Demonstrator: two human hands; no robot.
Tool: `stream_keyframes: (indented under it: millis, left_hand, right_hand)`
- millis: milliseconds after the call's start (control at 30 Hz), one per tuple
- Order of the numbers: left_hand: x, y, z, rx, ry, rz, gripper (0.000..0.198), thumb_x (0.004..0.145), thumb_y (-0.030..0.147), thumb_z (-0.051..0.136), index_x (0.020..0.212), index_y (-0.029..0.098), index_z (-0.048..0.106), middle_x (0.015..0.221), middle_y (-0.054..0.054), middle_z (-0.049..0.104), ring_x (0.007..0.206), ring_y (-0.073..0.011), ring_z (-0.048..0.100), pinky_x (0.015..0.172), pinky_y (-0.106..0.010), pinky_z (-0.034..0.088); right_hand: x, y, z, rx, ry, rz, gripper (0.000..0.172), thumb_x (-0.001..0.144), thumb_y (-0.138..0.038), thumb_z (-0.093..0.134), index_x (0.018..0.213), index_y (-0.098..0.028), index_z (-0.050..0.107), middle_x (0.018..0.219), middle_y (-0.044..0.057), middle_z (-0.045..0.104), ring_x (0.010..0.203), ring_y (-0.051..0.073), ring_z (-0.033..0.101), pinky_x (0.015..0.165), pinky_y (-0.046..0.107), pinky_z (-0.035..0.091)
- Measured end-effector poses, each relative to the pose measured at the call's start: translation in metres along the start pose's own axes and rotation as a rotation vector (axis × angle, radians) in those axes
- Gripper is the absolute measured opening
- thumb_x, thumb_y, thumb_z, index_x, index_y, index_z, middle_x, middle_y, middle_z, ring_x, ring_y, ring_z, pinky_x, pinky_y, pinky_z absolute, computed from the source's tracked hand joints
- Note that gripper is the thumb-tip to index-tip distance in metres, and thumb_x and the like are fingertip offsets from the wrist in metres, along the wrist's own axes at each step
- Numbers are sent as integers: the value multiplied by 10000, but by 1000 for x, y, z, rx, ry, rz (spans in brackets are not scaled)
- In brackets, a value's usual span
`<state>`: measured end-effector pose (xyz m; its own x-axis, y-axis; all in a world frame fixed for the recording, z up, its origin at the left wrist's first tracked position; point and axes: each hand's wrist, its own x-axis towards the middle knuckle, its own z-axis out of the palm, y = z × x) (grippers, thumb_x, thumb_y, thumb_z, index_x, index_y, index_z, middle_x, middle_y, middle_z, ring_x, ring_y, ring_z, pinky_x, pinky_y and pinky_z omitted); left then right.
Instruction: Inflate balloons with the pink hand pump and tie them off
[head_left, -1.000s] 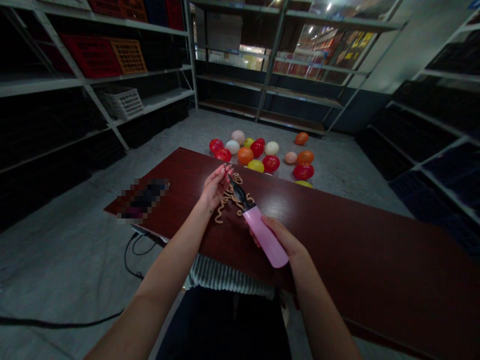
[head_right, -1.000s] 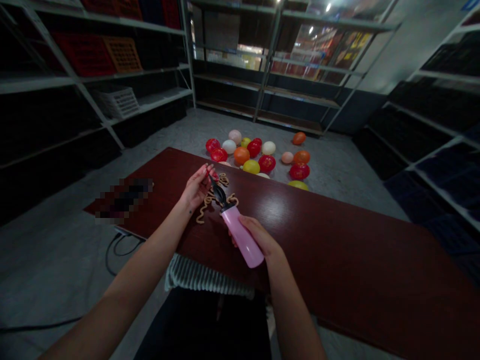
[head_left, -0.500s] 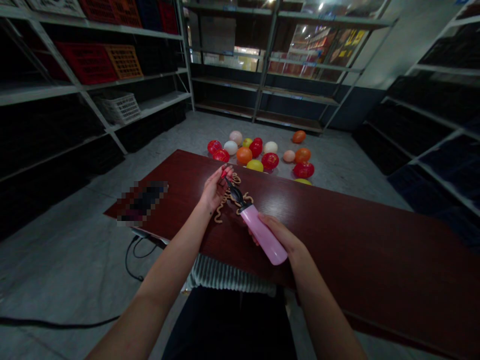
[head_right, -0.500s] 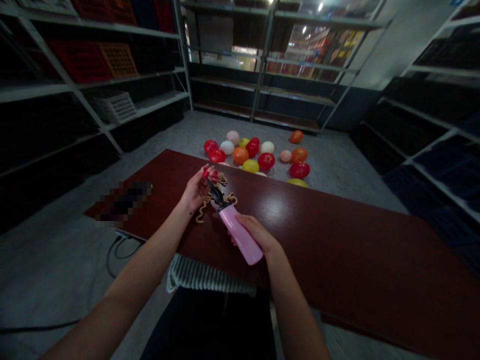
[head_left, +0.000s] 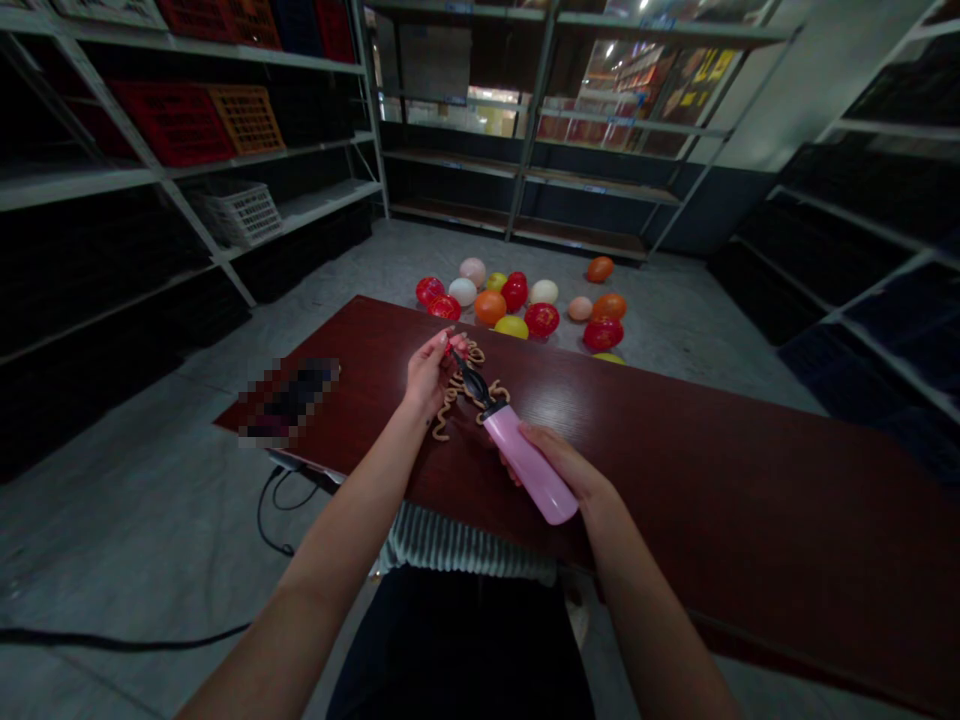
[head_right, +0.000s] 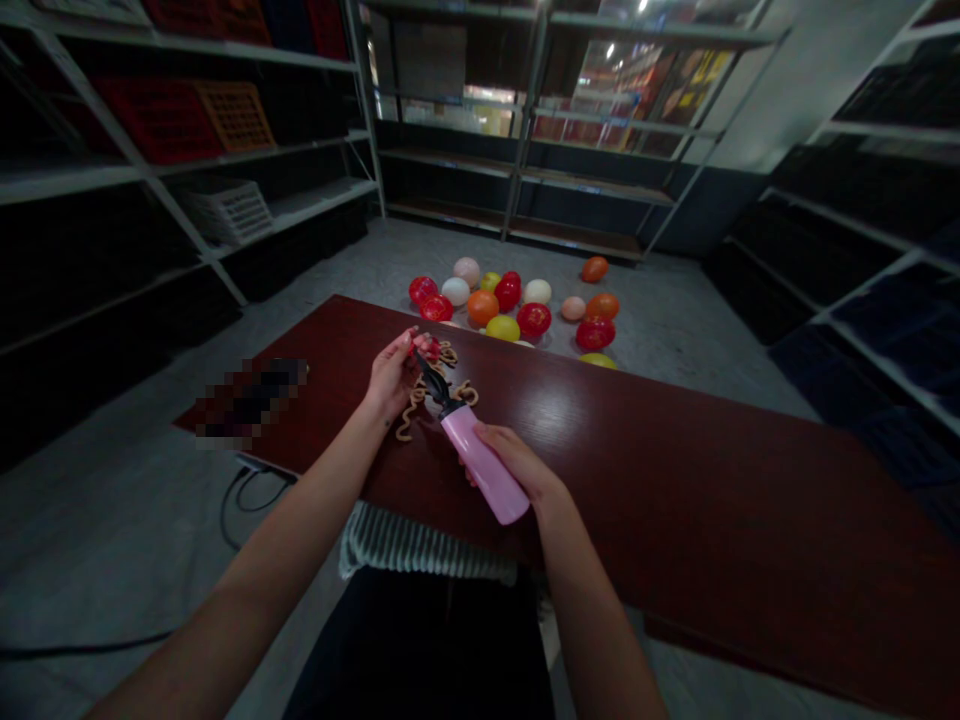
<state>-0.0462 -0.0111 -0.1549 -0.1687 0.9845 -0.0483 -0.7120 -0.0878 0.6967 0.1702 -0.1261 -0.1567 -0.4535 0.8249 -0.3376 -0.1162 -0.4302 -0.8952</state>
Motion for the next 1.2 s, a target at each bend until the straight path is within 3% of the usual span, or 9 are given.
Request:
stream_keyframes:
  millis: [133, 300, 367, 500, 633, 900, 1067, 1200]
  left_hand:
    - [1, 4, -3, 45, 137, 54, 101, 965, 146, 632, 1017, 126, 716, 766, -31, 753, 591, -77, 687, 592, -160, 534]
    - [4, 3, -8, 201, 194, 135, 91, 945, 176, 666, 945, 121, 738, 633, 2, 700, 506, -78, 641, 549, -168, 505]
    - [4, 2, -9, 196, 166, 116, 132, 965, 208, 646, 968, 120, 745, 703, -29, 736, 584, -100, 688, 612, -191, 539]
    - [0, 3, -5, 54, -6, 46, 182, 988, 172, 582, 1076, 112, 729, 1144, -147, 758, 1004, -188, 745, 890, -282, 573]
    - [-4, 6, 0, 18, -89, -8, 215, 982, 152, 562, 1128, 124, 717, 1249, -154, 722, 1175, -219, 686, 1024, -324, 527]
    - [-5, 2, -2, -31, -157, -47, 242, 975, 162, 580, 1173, 128, 714, 1214, -139, 737, 1149, -196, 697, 1079, -326, 479]
    - [-6, 2, -2, -9, -142, -55, 248, 954, 171, 615, 1181, 141, 710, 1246, -139, 722, 1221, -218, 658, 1094, -363, 475]
    - [-7, 1, 0, 4, -137, -49, 213, 953, 152, 623, 1141, 125, 719, 1215, -148, 734, 1140, -213, 700, 1081, -361, 487]
  right_hand:
    - [0, -1, 1, -6, -5, 5, 524, 820, -637, 717, 963, -133, 706, 757, 65, 728, 572, 143, 651, 538, 254, 553]
    - [2, 2, -2, -7, 17, 32, 482, 814, -615, 736, 930, -149, 702, 755, 68, 737, 566, 155, 673, 525, 260, 566]
    - [3, 3, -2, -5, 12, 34, 456, 832, -595, 728, 934, -152, 703, 755, 69, 739, 564, 156, 678, 527, 259, 570]
    - [1, 2, -1, -17, 13, 17, 457, 836, -599, 723, 925, -151, 704, 757, 71, 738, 564, 149, 671, 528, 255, 564]
    - [0, 1, 0, -27, 19, 10, 478, 843, -610, 708, 982, -152, 707, 778, 74, 740, 573, 150, 668, 530, 255, 555]
    - [1, 2, 0, -9, 29, -9, 504, 835, -621, 710, 981, -139, 716, 767, 73, 726, 570, 151, 659, 539, 266, 551]
    - [1, 1, 0, -10, 25, -12, 541, 827, -633, 710, 1029, -132, 703, 769, 67, 722, 573, 149, 652, 537, 268, 548]
    - [1, 1, 1, -13, 28, -2, 561, 810, -648, 718, 1022, -129, 698, 770, 72, 724, 565, 148, 651, 523, 262, 548]
